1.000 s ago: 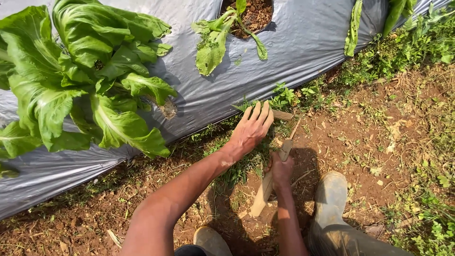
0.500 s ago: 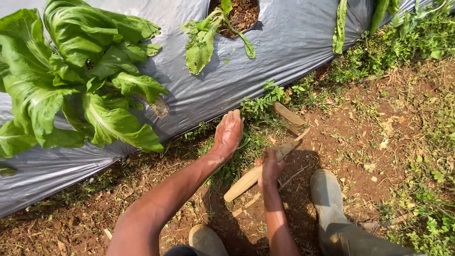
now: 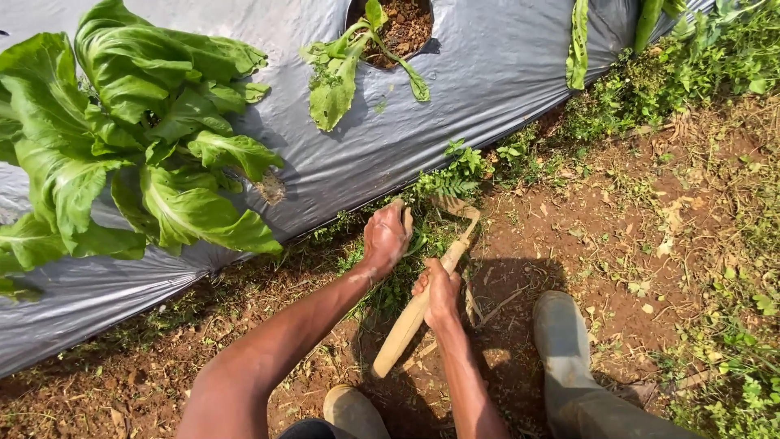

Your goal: The person uses a hand hoe to remove weeds growing along the edge of a plastic mulch sheet in a garden. They repeatedly scrape the soil to uproot the weeds and gather the removed plants with their left hand.

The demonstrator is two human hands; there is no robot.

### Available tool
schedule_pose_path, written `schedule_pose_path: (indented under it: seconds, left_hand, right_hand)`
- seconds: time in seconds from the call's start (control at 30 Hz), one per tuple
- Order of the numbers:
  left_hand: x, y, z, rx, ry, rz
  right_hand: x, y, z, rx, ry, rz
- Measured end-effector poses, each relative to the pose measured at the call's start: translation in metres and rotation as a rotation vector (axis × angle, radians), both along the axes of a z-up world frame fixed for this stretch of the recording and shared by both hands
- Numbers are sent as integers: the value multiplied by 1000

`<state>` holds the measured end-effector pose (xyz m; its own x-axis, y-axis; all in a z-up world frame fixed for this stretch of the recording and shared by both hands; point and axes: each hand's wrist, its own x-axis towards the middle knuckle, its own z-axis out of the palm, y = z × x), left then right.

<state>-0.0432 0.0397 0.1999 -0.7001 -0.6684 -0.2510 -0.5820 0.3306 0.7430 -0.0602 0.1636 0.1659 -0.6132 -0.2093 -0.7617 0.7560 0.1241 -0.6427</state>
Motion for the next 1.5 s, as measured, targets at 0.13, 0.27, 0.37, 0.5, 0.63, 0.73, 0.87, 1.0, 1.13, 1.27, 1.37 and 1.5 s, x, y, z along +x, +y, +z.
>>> schedule_pose_path:
  seconds: [0.13, 0.27, 0.37, 0.5, 0.63, 0.73, 0.87, 1.0, 1.13, 1.27, 1.37, 1.5]
  left_hand:
    - [4, 0, 14, -20, 3, -1]
    - [10, -2, -13, -31, -7, 11]
    - [10, -3, 17, 161, 43, 134]
    - [9, -8, -10, 128, -2, 102]
    - [9, -6, 19, -20, -71, -48]
    - [8, -14, 20, -133, -146, -158]
    - [-5, -17, 49, -294, -191, -362]
    - [-17, -29, 7, -794, -240, -676]
    - [-25, -30, -48, -1064, -165, -752]
    - [-33, -41, -90, -1137, -36, -702]
    - [-31, -49, -76, -1008, -99, -689]
    - [-25, -51, -73, -807, -195, -689]
  right_hand:
    - [0, 4, -18, -70, 30, -179]
    - [4, -7, -3, -124, 5, -125]
    - [5, 12, 1, -88, -4, -124]
    - [-12, 16, -35, -140, 136, -322]
    - [-7, 17, -23, -27, 80, -94]
    - [-12, 14, -37, -67, 107, -166]
    - [-17, 20, -77, -96, 125, -117]
    - [-11, 15, -43, -53, 134, -46]
    - [-20, 28, -61, -57, 151, -154]
    - [-30, 15, -43, -99, 149, -290]
    - [-32, 27, -78, -136, 182, -309]
    - [-8, 2, -3, -105, 184, -223]
